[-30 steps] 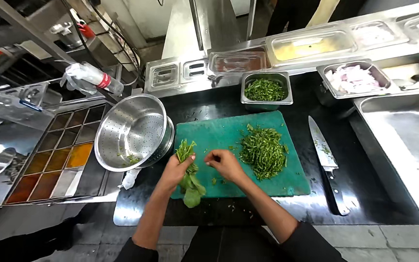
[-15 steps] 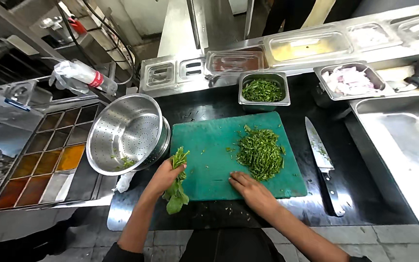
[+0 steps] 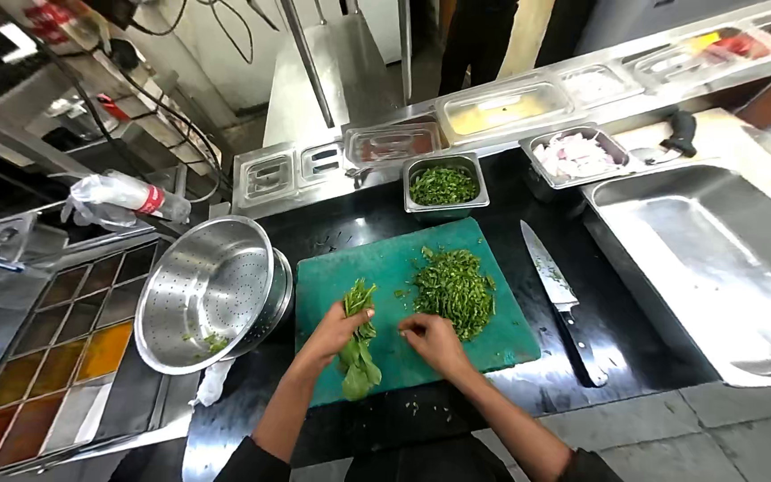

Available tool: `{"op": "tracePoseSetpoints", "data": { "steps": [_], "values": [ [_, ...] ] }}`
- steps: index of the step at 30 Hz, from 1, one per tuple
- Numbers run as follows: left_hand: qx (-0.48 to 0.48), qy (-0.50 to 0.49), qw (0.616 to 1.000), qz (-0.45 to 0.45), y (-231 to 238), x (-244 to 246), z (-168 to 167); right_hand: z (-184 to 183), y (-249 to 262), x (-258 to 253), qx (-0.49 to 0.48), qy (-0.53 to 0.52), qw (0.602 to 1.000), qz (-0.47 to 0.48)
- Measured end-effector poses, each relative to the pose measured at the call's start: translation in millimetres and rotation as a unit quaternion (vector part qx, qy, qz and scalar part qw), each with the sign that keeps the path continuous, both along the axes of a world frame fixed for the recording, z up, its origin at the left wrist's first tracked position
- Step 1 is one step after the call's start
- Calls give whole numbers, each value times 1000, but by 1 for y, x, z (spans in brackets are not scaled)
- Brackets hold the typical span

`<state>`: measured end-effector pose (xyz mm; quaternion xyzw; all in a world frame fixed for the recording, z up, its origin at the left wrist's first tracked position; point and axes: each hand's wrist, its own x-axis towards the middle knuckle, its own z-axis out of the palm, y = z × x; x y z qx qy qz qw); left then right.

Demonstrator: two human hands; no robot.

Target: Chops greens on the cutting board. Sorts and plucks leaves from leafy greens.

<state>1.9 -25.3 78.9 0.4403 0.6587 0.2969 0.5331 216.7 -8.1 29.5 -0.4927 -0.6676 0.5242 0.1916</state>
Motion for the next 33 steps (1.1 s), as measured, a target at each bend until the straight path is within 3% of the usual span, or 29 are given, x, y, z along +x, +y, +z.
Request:
{"op": "tracePoseSetpoints", "data": {
  "steps": [4,7,12,16,19,22,26,29,33],
  "values": [
    [10,-84,996,39,-10,14,-7,11,2,-28,-133,270,936,-182],
    [18,-109,990,83,-18,24,-10,9,-7,-46,-139,306,917,-215],
    [20,-93,989,113,-29,26,-10,-3,-21,-58,-95,255,942,-199],
    [-8,-7,996,88,-32,7,-4,2,-26,-53,-100,200,971,-84],
    [-25,99,994,48,-25,-8,8,8,-7,-41,57,15,998,-31],
    [-22,122,991,46,-19,-20,14,3,20,-45,205,-131,969,38],
    [4,107,993,40,-13,-27,13,1,22,-58,209,-280,925,148],
    [9,90,995,44,-15,-33,12,3,-6,-40,184,-300,919,180],
    [-2,33,997,67,-23,-37,11,-6,-42,-5,245,-262,919,166]
  ]
}}
